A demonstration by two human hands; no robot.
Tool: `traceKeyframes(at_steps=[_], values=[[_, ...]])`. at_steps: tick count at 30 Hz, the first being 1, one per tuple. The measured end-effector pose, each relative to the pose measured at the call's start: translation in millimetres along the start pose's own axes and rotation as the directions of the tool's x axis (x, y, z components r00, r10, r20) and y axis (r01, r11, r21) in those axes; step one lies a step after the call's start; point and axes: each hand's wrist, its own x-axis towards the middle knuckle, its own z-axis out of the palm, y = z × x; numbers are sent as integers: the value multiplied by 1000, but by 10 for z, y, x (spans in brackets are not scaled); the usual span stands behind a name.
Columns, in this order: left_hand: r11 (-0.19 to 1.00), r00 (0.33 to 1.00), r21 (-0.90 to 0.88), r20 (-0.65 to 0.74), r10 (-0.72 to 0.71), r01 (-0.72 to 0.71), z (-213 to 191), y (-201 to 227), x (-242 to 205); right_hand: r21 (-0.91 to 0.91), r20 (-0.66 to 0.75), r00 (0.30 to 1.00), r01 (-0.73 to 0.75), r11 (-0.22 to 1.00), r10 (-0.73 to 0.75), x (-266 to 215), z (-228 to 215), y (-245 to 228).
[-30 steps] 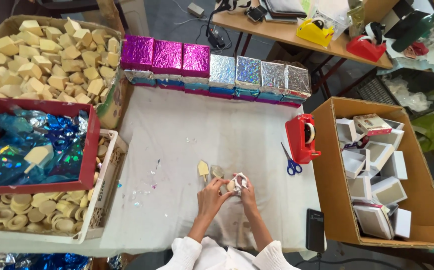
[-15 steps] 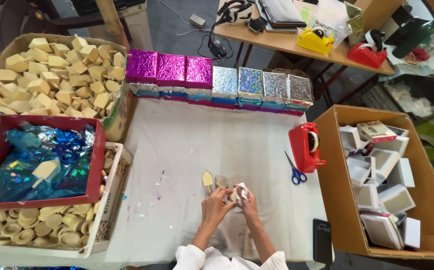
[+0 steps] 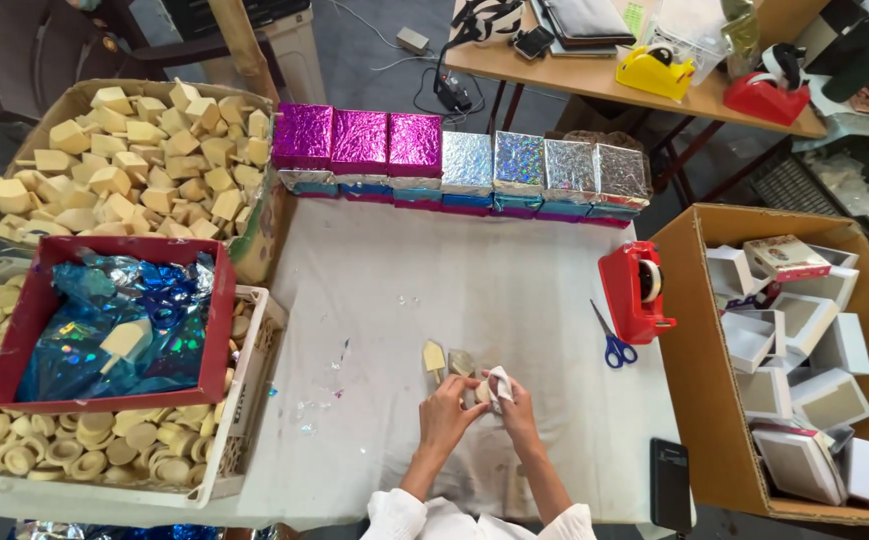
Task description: The person wipes small wooden items with a white cloth and places them into a small white box. They then close the box with a lid and wipe the exterior of the closed box.
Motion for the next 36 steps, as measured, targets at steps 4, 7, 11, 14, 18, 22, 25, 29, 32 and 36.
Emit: traceKeyframes(at_steps=[4, 7, 11, 14, 18, 22, 25, 29, 32, 36], values=[[1000, 1000, -3, -3, -11, 11, -49, 33, 19, 82, -20, 1000, 7, 997, -5, 112, -60, 166], [997, 997, 26, -12, -71, 71, -7, -50, 77, 26, -34, 993, 111, 993, -110, 150, -60, 183], [983, 983, 65, -47, 177, -173, 165, -242, 107, -26, 117, 967, 231, 973, -227, 109, 26, 111], [999, 998, -1, 38, 54, -54, 39, -122, 87, 17, 54, 987, 148, 989, -148, 178, -21, 220], [965, 967, -94, -96, 238, -246, 103, -334, 79, 100, 21, 1000, -5, 995, 3, 276, -9, 380], [998, 998, -66, 58, -4, 8, -44, -230, 70, 75, 19, 999, -49, 996, 48, 356, -30, 508], [997, 999, -48, 5, -52, 52, -131, -150, 89, 42, 48, 974, 218, 975, -220, 415, -71, 669], [995, 993, -9, -68, -96, 95, -213, -147, 136, 66, -7, 996, 92, 994, -92, 194, 118, 176], [999, 997, 42, -65, 29, -26, 3, -364, 116, -24, 51, 992, 115, 993, -114, 207, 179, 289], [997, 998, -32, -9, 63, -63, 5, -337, 109, -103, -15, 978, 205, 973, -208, 223, 219, 293]])
